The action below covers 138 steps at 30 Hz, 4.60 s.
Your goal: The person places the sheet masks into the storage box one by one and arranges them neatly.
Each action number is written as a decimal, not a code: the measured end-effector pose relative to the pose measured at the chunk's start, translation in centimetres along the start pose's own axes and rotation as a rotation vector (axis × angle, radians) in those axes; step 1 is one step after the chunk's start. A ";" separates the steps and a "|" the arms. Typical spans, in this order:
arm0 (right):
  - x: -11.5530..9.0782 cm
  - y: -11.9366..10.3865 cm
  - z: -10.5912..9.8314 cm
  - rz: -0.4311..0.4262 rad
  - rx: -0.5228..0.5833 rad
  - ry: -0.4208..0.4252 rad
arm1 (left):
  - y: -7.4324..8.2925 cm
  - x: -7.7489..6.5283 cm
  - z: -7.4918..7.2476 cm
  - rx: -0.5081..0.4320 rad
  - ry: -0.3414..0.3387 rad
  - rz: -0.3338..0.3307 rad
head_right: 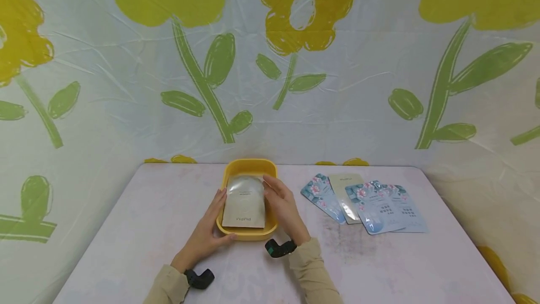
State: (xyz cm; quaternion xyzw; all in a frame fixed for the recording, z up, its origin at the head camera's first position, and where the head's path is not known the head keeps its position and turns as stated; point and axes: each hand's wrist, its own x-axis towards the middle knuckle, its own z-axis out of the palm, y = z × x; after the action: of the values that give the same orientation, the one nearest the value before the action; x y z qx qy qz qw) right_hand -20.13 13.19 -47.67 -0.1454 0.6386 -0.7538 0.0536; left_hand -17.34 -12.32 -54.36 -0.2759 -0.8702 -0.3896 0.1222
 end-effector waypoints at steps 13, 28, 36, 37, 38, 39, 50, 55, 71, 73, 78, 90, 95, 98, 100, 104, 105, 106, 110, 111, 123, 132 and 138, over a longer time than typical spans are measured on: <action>-0.6 0.4 -3.1 -0.299 0.309 0.200 | 0.1 -0.1 -0.2 -0.008 -0.024 -0.033; -2.2 0.0 -10.1 -0.379 -0.069 0.667 | 0.1 -0.1 -0.1 -0.005 0.003 -0.006; -4.3 -0.7 -13.4 -0.325 -0.499 0.949 | 0.1 -0.1 0.0 -0.005 -0.007 -0.012; -4.6 -0.8 -13.8 -0.315 -0.530 0.987 | 0.0 -0.1 0.0 -0.006 -0.005 -0.007; -4.9 -0.8 -14.2 -0.301 -0.560 1.019 | 0.0 -0.1 0.0 -0.008 -0.004 -0.004; -5.3 -0.7 -14.6 -0.293 -0.585 1.051 | 0.0 -0.1 0.0 -0.009 -0.004 -0.003; -7.8 0.1 -18.6 -0.129 -0.718 1.178 | 0.1 -0.1 -0.1 -0.015 -0.014 -0.012; -8.5 0.2 -19.6 0.147 -0.856 1.052 | 0.2 0.0 -0.1 -0.016 -0.013 -0.013; -8.8 0.2 -19.3 0.395 -0.803 1.001 | 0.2 0.0 -0.2 -0.018 -0.014 -0.018; -8.8 0.1 -19.3 0.372 -0.778 1.033 | 0.1 0.0 -0.2 -0.019 -0.017 -0.020; -8.8 -0.1 -19.2 0.324 -0.725 1.127 | 0.0 0.0 -0.1 -0.010 -0.019 -0.021; -9.6 -0.6 -19.9 0.390 -0.644 1.239 | 0.1 -0.1 0.0 -0.003 -0.032 -0.051; -10.1 -0.5 -20.2 0.374 -0.651 1.267 | 0.0 -0.1 0.0 -0.002 -0.035 -0.053; -10.3 -0.6 -20.3 0.359 -0.666 1.286 | 0.0 -0.1 0.0 -0.005 -0.032 -0.047; -10.5 -0.8 -20.4 0.343 -0.663 1.286 | 0.1 -0.1 -0.1 -0.008 -0.031 -0.046; -11.2 -1.2 -20.6 0.332 -0.611 1.283 | 0.1 -0.1 -0.1 -0.010 -0.029 -0.044; -11.4 -1.3 -20.7 0.337 -0.597 1.280 | 0.1 -0.1 -0.1 -0.011 -0.029 -0.043; -11.5 -1.4 -20.8 0.339 -0.586 1.278 | 0.1 -0.1 -0.1 -0.012 -0.028 -0.042; -12.2 -2.0 -21.4 0.392 -0.557 1.225 | 0.0 -0.1 -0.1 -0.015 -0.026 -0.037; -12.3 -2.2 -21.5 0.412 -0.551 1.198 | 0.0 0.0 -0.1 -0.018 -0.027 -0.037; -12.7 -3.0 -22.0 0.491 -0.552 1.025 | 0.0 -0.1 0.0 -0.015 -0.030 -0.037; -12.4 -2.7 -22.3 0.362 -0.435 1.045 | 0.1 -0.1 -0.1 -0.024 -0.001 -0.001; -12.0 -2.7 -21.7 0.182 -0.188 1.047 | 0.0 -0.1 -0.1 -0.030 0.007 0.008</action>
State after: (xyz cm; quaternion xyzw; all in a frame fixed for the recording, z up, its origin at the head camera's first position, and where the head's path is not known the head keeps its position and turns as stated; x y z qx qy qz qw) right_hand -14.62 37.43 -49.97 0.3015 0.6545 -0.6575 -0.2201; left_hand -17.27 -12.45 -54.32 -0.2800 -0.8626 -0.4030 0.1227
